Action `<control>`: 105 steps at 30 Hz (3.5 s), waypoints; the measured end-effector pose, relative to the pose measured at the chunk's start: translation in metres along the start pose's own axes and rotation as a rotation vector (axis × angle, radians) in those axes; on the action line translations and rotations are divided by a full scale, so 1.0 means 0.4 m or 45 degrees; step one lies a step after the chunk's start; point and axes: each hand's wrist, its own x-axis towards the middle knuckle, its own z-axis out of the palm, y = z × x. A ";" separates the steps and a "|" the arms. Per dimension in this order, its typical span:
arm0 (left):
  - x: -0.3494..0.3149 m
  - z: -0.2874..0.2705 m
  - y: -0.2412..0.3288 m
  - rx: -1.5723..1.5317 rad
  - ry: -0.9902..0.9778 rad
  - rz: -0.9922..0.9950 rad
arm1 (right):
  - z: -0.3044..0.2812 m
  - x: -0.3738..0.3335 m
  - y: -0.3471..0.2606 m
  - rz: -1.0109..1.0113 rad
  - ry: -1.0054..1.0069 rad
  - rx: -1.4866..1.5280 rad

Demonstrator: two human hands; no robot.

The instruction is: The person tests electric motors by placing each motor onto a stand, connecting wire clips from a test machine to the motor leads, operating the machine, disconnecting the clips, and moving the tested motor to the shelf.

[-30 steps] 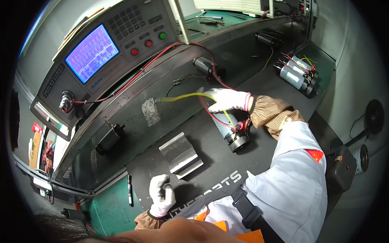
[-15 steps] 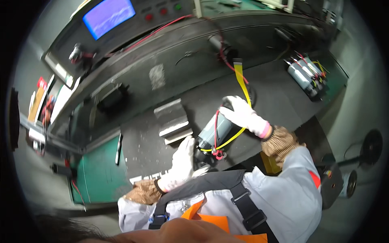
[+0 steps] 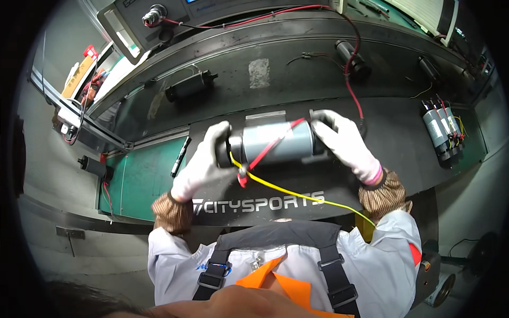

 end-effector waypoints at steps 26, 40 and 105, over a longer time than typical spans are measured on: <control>0.095 0.331 0.100 -0.578 -0.704 0.195 | -0.096 -0.189 0.278 0.201 0.278 1.162; -0.018 0.288 0.039 -1.573 -0.614 -0.987 | 0.139 -0.134 0.166 0.272 0.218 0.569; 0.195 0.119 0.077 0.746 -0.061 0.202 | -0.066 0.309 -0.254 -0.577 0.517 -0.780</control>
